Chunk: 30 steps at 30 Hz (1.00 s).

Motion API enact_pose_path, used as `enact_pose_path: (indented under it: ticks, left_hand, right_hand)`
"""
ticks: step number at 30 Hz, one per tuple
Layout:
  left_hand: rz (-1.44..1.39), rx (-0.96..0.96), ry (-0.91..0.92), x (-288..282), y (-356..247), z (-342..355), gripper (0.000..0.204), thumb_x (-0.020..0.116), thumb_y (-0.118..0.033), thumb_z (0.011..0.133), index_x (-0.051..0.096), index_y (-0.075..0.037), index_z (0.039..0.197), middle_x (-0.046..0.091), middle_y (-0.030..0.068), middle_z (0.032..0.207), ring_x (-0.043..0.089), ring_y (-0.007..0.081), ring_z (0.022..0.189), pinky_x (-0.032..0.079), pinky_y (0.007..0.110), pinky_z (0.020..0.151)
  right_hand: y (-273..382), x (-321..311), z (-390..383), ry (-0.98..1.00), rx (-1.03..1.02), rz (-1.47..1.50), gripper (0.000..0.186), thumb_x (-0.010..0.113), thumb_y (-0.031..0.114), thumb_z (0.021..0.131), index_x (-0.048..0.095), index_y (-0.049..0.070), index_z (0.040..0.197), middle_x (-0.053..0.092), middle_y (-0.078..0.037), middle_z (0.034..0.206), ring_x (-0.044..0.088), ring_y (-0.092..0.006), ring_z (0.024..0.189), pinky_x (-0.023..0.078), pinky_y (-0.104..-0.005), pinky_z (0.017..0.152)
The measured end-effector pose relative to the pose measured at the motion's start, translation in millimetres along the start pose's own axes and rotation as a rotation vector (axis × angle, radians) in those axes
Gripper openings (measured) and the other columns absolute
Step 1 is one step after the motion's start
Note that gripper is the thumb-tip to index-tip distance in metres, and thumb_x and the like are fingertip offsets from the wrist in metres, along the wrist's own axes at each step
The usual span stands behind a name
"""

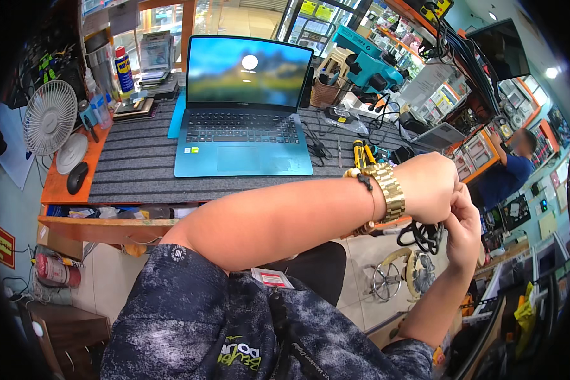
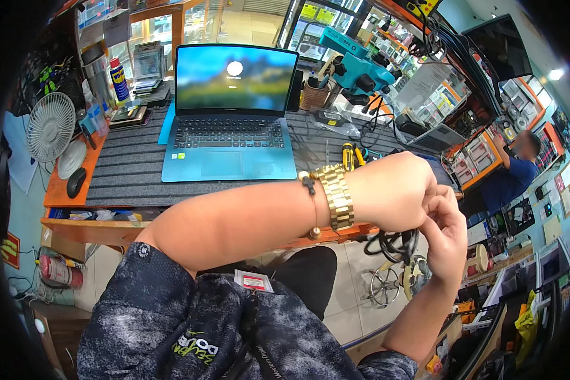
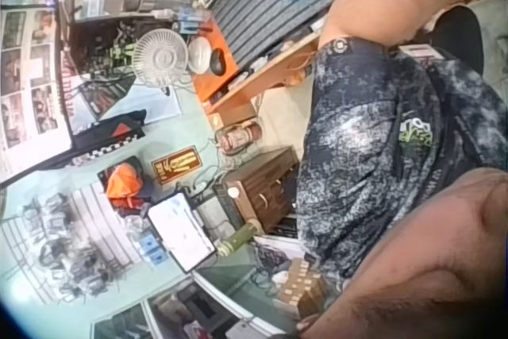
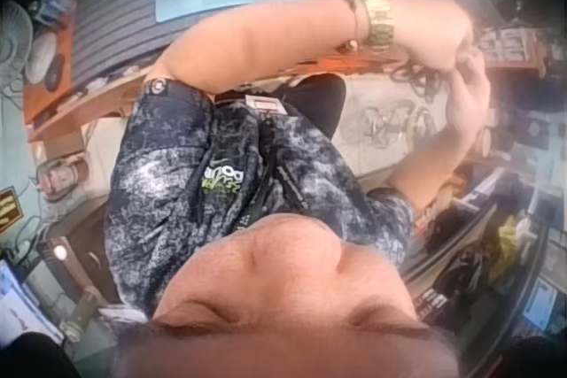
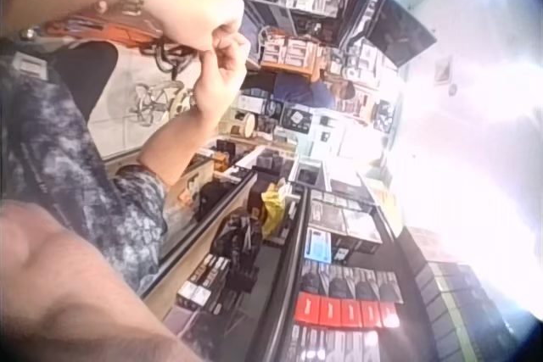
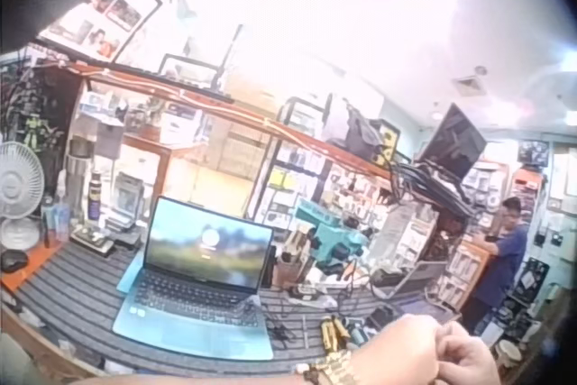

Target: The person uses a screwdriver to remove several screws from the bottom casing of a laptop, then turns the laptop over and opens the lid. The person then handles various cables and uses a small electronic testing device while looking at the screen.

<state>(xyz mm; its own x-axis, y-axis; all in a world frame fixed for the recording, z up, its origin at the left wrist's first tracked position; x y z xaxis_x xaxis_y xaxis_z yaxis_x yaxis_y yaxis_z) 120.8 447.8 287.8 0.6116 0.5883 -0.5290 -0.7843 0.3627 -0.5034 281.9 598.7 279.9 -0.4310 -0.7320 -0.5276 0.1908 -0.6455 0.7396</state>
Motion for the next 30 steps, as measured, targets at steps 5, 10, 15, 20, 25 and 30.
enact_pose_path:
  ticks: [5, 10, 15, 20, 25, 30]
  left_hand:
    - [-0.147, -0.101, 0.066, -1, 9, 3, 0.008, 0.072, -0.005, 0.077, 0.077, 0.000, 0.075, 0.075, 0.0242, 0.076, 0.076, 0.0393, 0.070, 0.061, 0.048, 0.070]
    - [0.519, 0.293, -0.383, 23, 0, -6, 0.006, 0.075, -0.011, 0.084, 0.081, -0.007, 0.083, 0.073, 0.0214, 0.099, 0.073, 0.0406, 0.091, 0.059, 0.050, 0.081]
    - [0.071, 0.079, -0.270, 30, 6, -3, 0.009, 0.074, -0.010, 0.086, 0.077, -0.002, 0.084, 0.069, 0.0221, 0.097, 0.072, 0.0438, 0.093, 0.059, 0.055, 0.083]
    - [-0.088, 0.074, -0.237, 20, 9, 4, 0.007, 0.074, -0.008, 0.080, 0.075, -0.002, 0.078, 0.073, 0.0216, 0.079, 0.074, 0.0444, 0.080, 0.061, 0.051, 0.076]
    - [-0.180, 0.027, -0.134, 15, 2, 2, 0.007, 0.075, -0.007, 0.078, 0.076, -0.001, 0.076, 0.073, 0.0225, 0.071, 0.075, 0.0449, 0.071, 0.062, 0.047, 0.069]
    - [0.348, 0.024, -0.001, 19, -17, -8, 0.010, 0.079, -0.009, 0.078, 0.082, -0.006, 0.087, 0.080, 0.0180, 0.087, 0.081, 0.0401, 0.085, 0.062, 0.049, 0.077]
  right_hand:
    - [4, 23, 4, -0.077, -0.134, -0.009, 0.010, 0.075, 0.004, 0.107, 0.075, -0.003, 0.113, 0.063, -0.007, 0.135, 0.065, -0.0135, 0.119, 0.052, -0.0290, 0.098]
    - [-1, 20, 7, -0.197, -0.067, -0.094, 0.010, 0.069, -0.005, 0.107, 0.073, -0.006, 0.116, 0.061, -0.006, 0.131, 0.068, -0.0086, 0.103, 0.054, -0.0253, 0.086]
    - [10, 7, 6, -0.269, 0.025, -0.057, 0.007, 0.067, -0.007, 0.102, 0.072, -0.007, 0.107, 0.057, -0.005, 0.119, 0.067, -0.0097, 0.101, 0.051, -0.0267, 0.080]
    - [38, 4, 8, -0.265, -0.337, -0.600, 0.011, 0.076, 0.001, 0.087, 0.070, -0.004, 0.094, 0.064, -0.012, 0.121, 0.065, -0.0212, 0.108, 0.050, -0.0341, 0.098]
    - [31, -2, 7, 0.007, -0.009, -0.163, 0.013, 0.071, 0.002, 0.099, 0.072, -0.005, 0.109, 0.075, -0.009, 0.121, 0.068, -0.0147, 0.110, 0.053, -0.0326, 0.099]
    - [8, -5, -1, 0.093, 0.191, -0.043, 0.025, 0.064, 0.005, 0.112, 0.072, -0.005, 0.133, 0.080, -0.006, 0.123, 0.071, -0.0106, 0.111, 0.057, -0.0299, 0.097]
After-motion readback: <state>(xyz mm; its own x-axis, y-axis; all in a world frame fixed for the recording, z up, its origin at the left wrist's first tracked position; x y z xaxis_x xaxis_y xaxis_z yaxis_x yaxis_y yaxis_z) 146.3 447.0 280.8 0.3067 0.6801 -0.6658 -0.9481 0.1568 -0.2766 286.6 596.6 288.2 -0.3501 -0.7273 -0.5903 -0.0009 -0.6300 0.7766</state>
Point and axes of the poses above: each hand's wrist, its own z-axis towards the middle knuckle, its own x-axis out of the palm, y = z × x, the point moved 2 cm from there along z, towards the middle knuckle
